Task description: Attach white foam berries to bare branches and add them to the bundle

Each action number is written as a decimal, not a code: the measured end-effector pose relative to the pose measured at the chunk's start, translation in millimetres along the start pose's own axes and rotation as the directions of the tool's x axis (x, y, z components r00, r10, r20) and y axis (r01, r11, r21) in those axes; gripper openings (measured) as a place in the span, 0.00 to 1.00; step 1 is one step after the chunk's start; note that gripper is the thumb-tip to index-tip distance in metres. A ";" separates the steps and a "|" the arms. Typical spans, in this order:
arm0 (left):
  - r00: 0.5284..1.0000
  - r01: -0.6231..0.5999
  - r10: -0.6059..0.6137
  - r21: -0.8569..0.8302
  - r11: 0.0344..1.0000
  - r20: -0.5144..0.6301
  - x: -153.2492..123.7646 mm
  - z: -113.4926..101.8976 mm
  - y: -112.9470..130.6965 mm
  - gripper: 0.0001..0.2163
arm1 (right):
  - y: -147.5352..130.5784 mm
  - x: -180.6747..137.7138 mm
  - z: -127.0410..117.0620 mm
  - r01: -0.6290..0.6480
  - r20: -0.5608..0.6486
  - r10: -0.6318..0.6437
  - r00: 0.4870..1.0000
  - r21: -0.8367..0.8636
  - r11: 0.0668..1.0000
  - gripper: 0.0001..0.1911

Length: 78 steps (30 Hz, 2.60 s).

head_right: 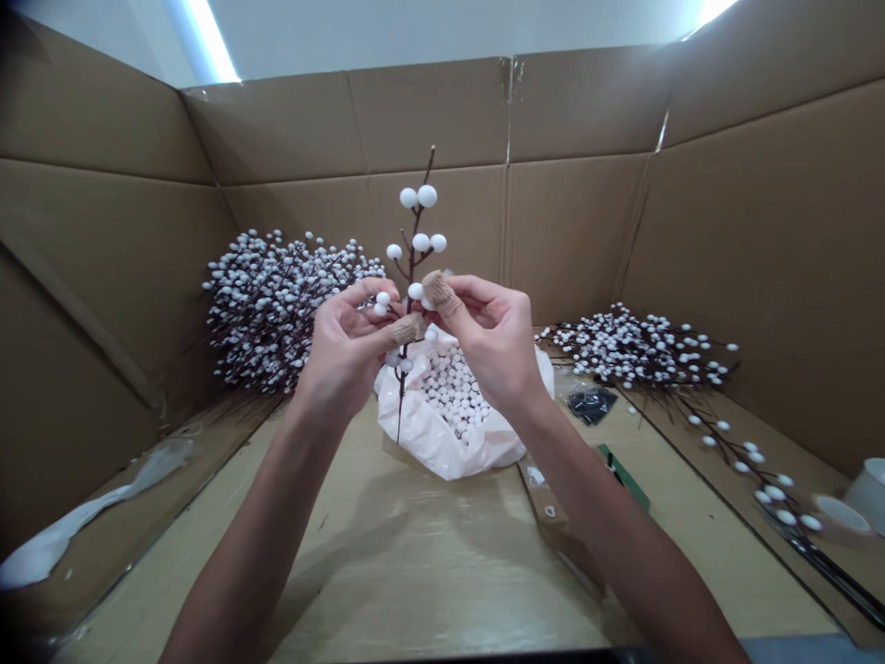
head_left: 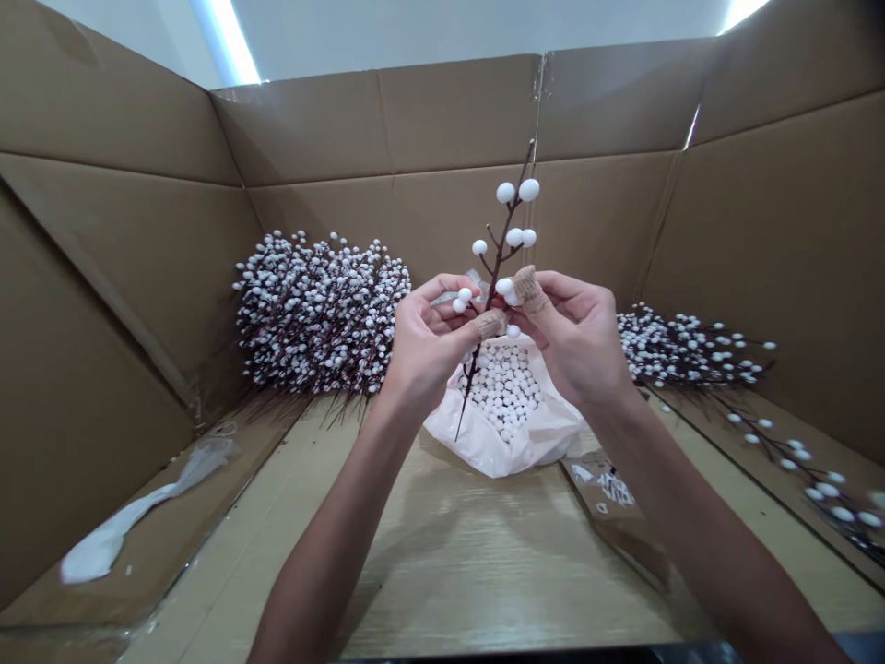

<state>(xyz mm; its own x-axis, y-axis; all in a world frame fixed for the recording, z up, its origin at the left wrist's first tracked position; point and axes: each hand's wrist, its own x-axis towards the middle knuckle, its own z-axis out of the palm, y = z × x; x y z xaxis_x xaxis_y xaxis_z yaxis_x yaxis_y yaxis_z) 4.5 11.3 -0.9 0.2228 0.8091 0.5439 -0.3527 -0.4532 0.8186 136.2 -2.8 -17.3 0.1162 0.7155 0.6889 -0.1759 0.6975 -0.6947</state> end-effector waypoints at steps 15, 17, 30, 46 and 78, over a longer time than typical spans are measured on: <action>0.999 0.033 -0.033 -0.020 0.999 0.011 1.1 -3.2 1.7 0.16 | 3.5 4.4 -2.5 -0.096 0.059 0.090 0.994 0.094 0.991 0.11; 0.999 0.039 -0.039 -0.007 0.999 0.006 2.0 -4.1 1.5 0.16 | 0.4 6.5 -6.2 -0.134 0.097 0.123 0.988 0.114 0.984 0.13; 0.999 0.031 -0.034 -0.073 0.997 -0.033 3.6 -3.1 -3.5 0.19 | -23.2 10.8 -36.9 -0.278 0.280 0.278 0.919 -0.043 0.960 0.21; 0.995 0.085 -0.091 -0.139 0.987 -0.032 19.9 -30.8 0.4 0.18 | 6.1 2.7 -15.6 -0.410 0.622 0.503 0.600 -0.301 0.861 0.15; 0.944 -0.173 0.178 0.043 0.984 -0.277 27.2 -44.5 8.4 0.08 | 11.6 9.8 -32.4 -0.300 0.580 0.604 0.546 -0.538 0.788 0.20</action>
<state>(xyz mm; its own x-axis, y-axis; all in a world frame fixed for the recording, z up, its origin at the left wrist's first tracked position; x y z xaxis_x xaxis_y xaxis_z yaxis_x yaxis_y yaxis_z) -32.9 46.1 12.5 -0.1046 0.7869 0.6082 -0.3466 -0.6020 0.7193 166.9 13.6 -25.2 -0.6099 0.7888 0.0763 0.3526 0.3563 -0.8653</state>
